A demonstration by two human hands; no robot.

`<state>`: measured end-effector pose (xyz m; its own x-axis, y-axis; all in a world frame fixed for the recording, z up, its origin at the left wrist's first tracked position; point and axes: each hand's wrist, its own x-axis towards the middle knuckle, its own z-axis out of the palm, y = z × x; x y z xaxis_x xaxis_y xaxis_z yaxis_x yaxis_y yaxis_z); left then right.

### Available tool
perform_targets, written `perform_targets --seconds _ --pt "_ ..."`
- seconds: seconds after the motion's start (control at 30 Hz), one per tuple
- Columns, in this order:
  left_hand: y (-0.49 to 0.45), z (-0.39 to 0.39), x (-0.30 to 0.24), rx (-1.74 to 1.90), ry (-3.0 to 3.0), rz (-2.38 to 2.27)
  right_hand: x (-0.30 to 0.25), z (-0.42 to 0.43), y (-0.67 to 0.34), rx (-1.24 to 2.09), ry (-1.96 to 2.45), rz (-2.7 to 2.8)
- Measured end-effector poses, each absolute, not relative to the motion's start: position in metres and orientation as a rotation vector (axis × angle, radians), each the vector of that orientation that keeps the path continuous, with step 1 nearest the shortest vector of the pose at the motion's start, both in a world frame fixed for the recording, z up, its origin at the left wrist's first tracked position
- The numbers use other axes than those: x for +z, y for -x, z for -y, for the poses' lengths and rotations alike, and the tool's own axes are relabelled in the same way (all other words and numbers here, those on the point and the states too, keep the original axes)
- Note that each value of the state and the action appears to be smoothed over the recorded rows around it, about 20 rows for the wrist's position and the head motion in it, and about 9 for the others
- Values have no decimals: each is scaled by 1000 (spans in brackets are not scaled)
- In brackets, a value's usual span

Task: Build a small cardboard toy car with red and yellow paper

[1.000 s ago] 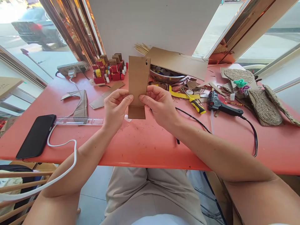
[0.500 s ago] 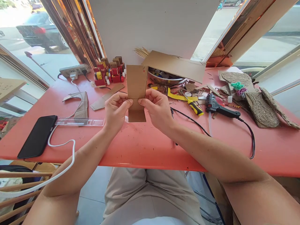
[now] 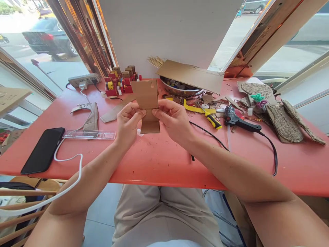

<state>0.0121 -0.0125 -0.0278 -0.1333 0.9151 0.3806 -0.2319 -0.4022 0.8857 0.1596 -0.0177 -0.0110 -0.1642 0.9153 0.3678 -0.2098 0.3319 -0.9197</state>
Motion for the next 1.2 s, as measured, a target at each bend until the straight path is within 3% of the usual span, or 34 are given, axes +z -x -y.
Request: perform_targets --seconds 0.23,0.57,1.2 --pt "-16 17 -17 1405 -1247 -825 -1 23 -181 1101 753 1452" --pt "-9 30 -4 826 -1382 -741 -3 37 -215 756 754 1835" --pt "-10 39 -3 1083 -1855 -927 17 38 -225 1060 964 1885"
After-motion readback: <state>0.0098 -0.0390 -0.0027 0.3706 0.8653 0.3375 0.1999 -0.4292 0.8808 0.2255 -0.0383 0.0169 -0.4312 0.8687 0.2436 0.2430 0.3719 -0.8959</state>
